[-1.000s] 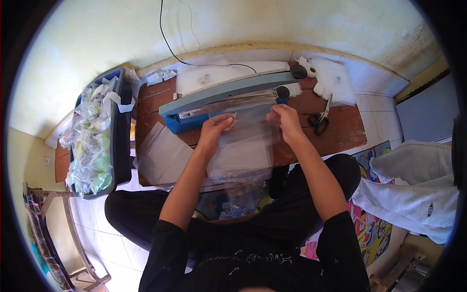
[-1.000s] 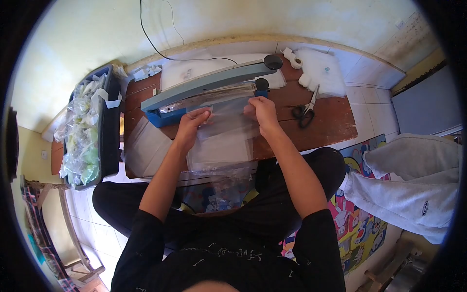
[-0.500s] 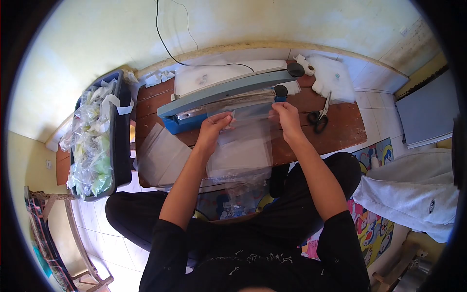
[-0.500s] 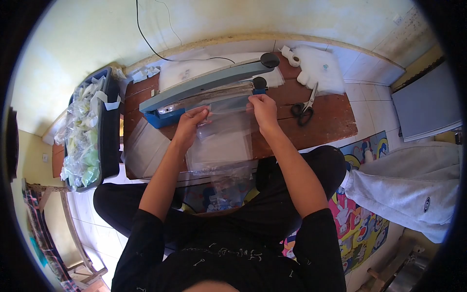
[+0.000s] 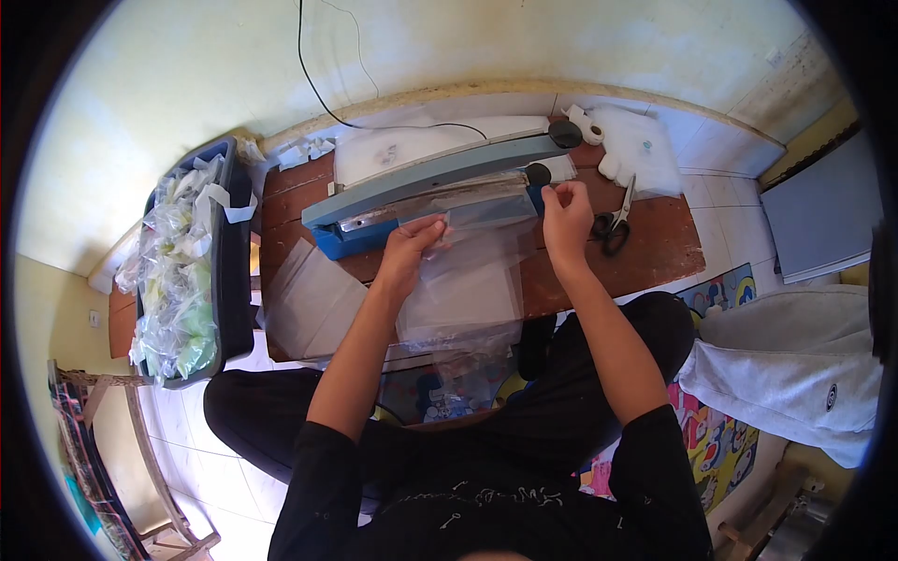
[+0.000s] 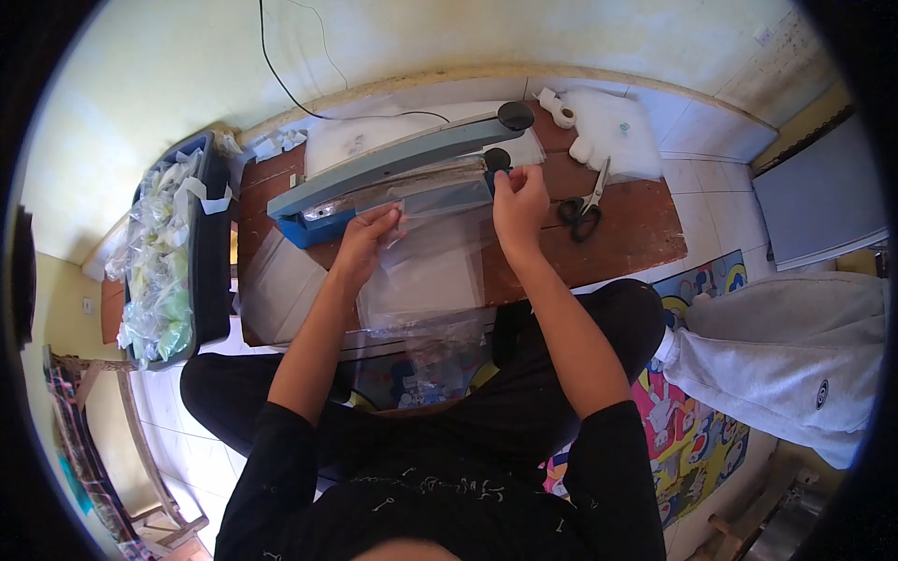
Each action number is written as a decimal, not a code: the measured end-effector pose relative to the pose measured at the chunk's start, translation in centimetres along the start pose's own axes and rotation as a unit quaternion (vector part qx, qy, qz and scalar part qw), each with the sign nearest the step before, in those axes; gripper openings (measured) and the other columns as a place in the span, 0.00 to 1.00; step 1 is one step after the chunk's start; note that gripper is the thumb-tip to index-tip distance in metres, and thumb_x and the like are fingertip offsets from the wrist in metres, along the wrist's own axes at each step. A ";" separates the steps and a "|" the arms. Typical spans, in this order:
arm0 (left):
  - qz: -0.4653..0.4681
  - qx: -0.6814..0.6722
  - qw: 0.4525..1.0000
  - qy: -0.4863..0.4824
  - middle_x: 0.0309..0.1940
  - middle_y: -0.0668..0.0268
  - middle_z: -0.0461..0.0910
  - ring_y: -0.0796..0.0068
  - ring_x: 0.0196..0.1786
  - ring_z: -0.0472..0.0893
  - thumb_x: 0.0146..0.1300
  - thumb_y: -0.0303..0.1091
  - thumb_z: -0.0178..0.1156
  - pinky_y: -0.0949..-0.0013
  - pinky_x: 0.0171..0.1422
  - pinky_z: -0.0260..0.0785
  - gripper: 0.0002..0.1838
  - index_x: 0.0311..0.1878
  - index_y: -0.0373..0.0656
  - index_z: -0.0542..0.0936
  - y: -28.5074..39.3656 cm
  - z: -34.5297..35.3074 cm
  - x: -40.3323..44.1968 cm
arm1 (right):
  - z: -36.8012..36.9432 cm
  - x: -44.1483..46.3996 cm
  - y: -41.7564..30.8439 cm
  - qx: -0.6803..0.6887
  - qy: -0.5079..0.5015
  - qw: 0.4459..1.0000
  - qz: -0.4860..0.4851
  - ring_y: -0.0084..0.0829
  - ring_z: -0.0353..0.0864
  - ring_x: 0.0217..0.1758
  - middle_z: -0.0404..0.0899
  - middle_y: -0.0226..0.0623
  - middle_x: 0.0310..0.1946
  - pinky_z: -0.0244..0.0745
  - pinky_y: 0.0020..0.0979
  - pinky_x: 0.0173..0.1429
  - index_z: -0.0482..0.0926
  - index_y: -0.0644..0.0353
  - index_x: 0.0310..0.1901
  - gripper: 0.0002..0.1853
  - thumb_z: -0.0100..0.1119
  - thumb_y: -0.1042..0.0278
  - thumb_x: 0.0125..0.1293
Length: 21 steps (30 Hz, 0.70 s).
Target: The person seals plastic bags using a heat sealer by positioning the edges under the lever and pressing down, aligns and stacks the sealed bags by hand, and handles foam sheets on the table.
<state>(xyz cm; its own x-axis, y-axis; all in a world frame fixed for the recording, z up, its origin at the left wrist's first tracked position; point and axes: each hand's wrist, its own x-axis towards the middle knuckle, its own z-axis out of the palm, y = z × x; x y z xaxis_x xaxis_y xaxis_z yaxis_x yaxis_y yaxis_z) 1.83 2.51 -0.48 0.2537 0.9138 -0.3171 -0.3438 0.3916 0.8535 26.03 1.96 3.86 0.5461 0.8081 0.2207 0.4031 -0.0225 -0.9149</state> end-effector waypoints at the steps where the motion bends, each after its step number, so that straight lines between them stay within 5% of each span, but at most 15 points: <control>1: -0.001 -0.003 1.000 -0.002 0.40 0.64 0.82 0.77 0.42 0.82 0.63 0.31 0.62 0.71 0.49 0.77 0.14 0.51 0.36 0.79 -0.1 -0.1 0.1 | -0.5 -0.1 -1.2 -0.021 0.022 0.998 -0.058 0.36 0.75 0.31 0.73 0.39 0.28 0.71 0.34 0.39 0.72 0.65 0.34 0.10 0.62 0.69 0.57; 5: 0.005 -0.029 1.000 -0.007 0.40 0.64 0.82 0.77 0.43 0.82 0.63 0.31 0.62 0.70 0.49 0.77 0.14 0.51 0.36 0.79 -0.2 0.0 0.0 | -1.0 0.2 -2.5 -0.009 0.067 0.980 -0.186 0.38 0.73 0.36 0.72 0.40 0.33 0.70 0.37 0.44 0.70 0.64 0.37 0.11 0.62 0.72 0.56; 10: -0.002 -0.023 1.000 -0.007 0.41 0.65 0.82 0.77 0.44 0.82 0.64 0.30 0.61 0.69 0.50 0.77 0.14 0.51 0.36 0.79 -0.1 -0.1 0.1 | -1.5 0.8 -4.1 -0.074 0.118 0.917 -0.373 0.47 0.68 0.54 0.71 0.46 0.50 0.62 0.45 0.61 0.71 0.64 0.45 0.15 0.59 0.75 0.55; 21: -0.012 -0.015 1.000 -0.011 0.44 0.67 0.81 0.76 0.46 0.81 0.64 0.30 0.60 0.69 0.50 0.77 0.15 0.52 0.35 0.78 0.0 -0.1 0.4 | -1.4 2.0 -4.1 -0.171 0.048 0.899 -0.400 0.51 0.61 0.68 0.65 0.48 0.64 0.56 0.46 0.70 0.68 0.65 0.60 0.28 0.56 0.76 0.54</control>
<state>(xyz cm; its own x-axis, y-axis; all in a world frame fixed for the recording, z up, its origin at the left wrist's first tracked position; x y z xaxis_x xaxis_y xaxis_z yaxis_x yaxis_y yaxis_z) 1.83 2.93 -0.64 0.2824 0.9017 -0.3273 -0.3635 0.4164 0.8334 26.54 2.85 8.52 0.0357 0.5927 0.8046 0.8880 0.3506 -0.2977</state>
